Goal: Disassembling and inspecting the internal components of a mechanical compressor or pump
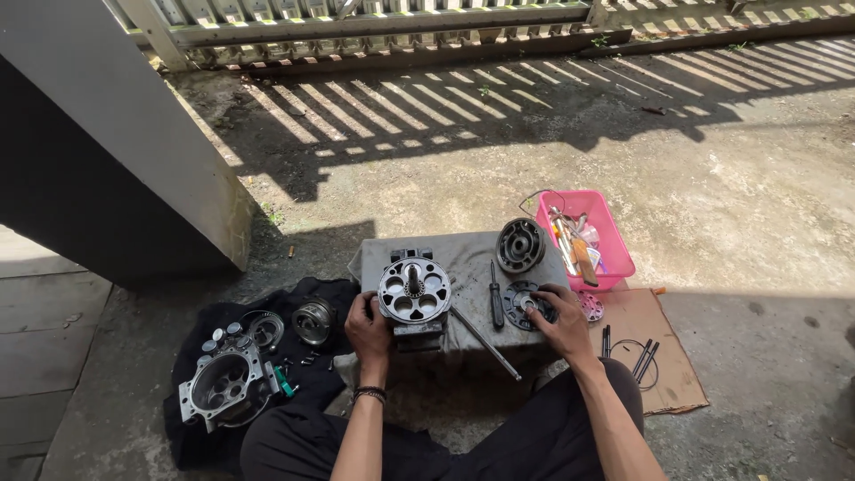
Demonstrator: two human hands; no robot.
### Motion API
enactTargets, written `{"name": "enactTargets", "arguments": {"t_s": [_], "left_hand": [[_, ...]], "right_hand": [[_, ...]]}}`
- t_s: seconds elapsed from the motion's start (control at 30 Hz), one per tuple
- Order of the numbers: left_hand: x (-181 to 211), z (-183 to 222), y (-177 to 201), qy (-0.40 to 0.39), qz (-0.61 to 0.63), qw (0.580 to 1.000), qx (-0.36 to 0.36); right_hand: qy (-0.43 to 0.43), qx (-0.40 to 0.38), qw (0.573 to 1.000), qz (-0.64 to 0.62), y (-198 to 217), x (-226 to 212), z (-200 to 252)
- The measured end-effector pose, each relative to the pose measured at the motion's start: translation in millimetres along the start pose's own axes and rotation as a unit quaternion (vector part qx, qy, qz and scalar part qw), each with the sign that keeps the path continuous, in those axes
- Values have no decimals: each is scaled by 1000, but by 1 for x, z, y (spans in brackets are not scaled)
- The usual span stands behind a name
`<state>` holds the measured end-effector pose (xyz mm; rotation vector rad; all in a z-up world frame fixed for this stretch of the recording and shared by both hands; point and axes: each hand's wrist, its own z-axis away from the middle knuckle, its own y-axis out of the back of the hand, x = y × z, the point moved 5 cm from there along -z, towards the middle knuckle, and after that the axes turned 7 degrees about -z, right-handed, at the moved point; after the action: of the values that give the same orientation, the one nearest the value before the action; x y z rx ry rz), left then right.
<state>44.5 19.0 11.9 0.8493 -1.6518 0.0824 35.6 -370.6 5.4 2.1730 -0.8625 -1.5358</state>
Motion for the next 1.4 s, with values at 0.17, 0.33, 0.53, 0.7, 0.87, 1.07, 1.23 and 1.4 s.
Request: {"name": "enactTargets", "arguments": {"t_s": [0.17,0.33,0.53,0.7,0.87,1.07,1.23,1.4], "left_hand": [[-9,-6,6,37,114,993,-8],[45,-6,41,21,187,982,-31],[133,-12,56,-204,-27,972,-113],[117,-20,23,-261,-263,904,-215],[119,-19,26,-243,-295,898,-217],[135,-20,27,-227,-336,884,-234],[134,-22,20,-237,-348,874,-244],[133,-19,14,-279,-358,857,-245]], "right_hand": [[-2,5,1000,8,-1,-1,0],[0,14,1000,19,-3,2,-2],[4,8,999,38,-2,0,-1],[-6,17,999,48,-4,6,0],[-92,125,982,-108,5,-14,-55],[-247,50,966,-51,-27,14,-145],[-291,32,956,-33,-41,44,-158],[-215,35,976,-33,-21,-27,-122]]}}
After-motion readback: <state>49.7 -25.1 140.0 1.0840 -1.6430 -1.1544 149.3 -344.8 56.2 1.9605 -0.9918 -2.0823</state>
